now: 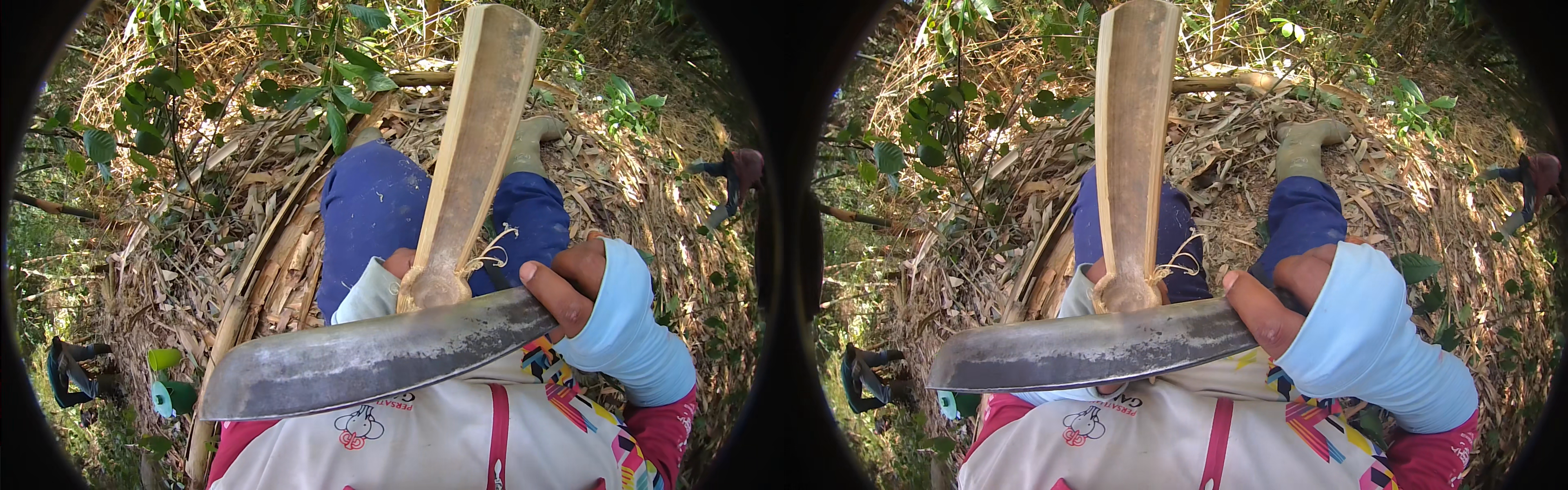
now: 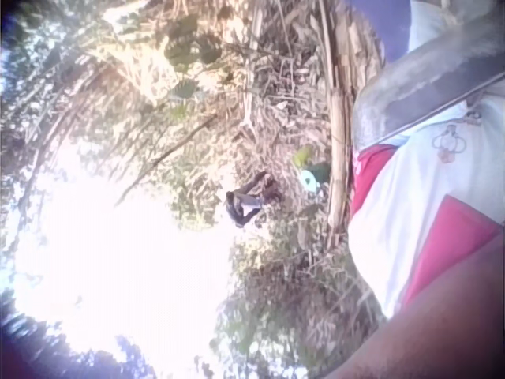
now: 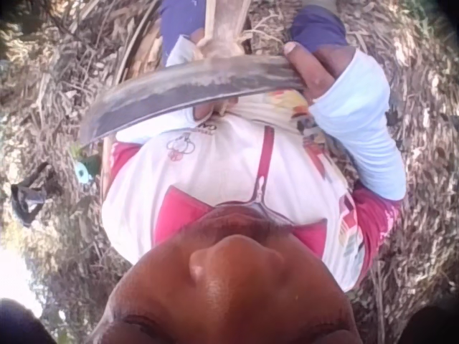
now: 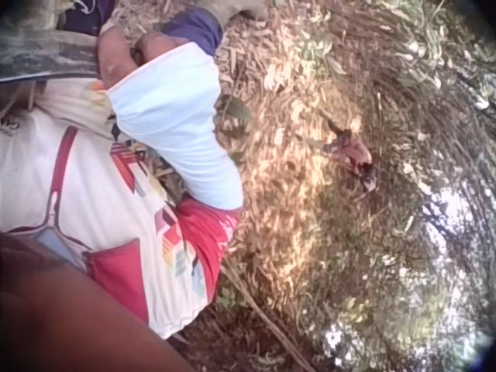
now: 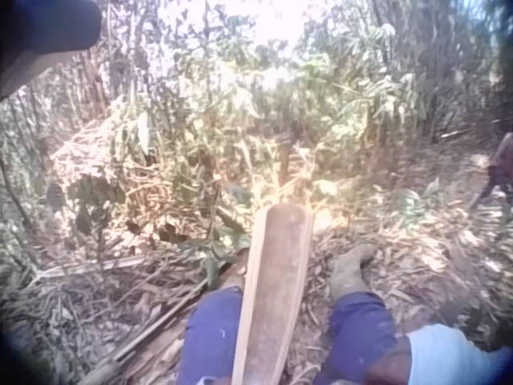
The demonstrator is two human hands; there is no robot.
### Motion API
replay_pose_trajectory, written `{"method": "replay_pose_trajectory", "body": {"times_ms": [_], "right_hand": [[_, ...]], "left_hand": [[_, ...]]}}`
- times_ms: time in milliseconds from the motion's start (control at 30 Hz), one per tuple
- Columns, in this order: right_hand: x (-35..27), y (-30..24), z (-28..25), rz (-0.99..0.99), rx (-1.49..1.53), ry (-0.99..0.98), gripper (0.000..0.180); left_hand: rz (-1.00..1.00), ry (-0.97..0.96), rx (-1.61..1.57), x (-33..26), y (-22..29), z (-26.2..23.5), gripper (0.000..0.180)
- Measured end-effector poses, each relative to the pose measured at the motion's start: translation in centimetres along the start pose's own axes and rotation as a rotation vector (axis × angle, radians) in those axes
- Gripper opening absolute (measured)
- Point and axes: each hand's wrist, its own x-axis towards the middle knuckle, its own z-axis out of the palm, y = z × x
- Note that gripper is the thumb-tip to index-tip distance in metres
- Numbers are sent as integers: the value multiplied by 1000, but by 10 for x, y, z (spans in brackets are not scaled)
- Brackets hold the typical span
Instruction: The person sits on the ground in a forested area and uses a large machete to sharpen a wooden tool handle. They repeatedly draw the blade along the handle's edges to smooth and shape the wood.
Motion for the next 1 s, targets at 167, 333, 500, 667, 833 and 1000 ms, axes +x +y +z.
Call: {"method": "replay_pose_trajectory", "body": {"times_ms": [167,333,500,667,833,1000], "right_hand": [[-1,-3,3,7,-34,-62,40],[-3,-3,4,-30,-70,-67,38],[-8,-6,5,5,-110,-143,36],[-10,-4,12,38,-117,-213,34],[-13,-5,17,100,-76,-235,33],[-13,-2,24,41,-113,-214,36]], "left_hand": [[-11,30,84,-5,2,-3,62],[-59,65,181,-9,-7,1,60],[-82,82,228,-10,-13,3,57],[-100,98,250,-16,-15,1,55],[-117,104,270,-18,-14,0,53],[-140,122,282,-25,-16,0,51]]}}
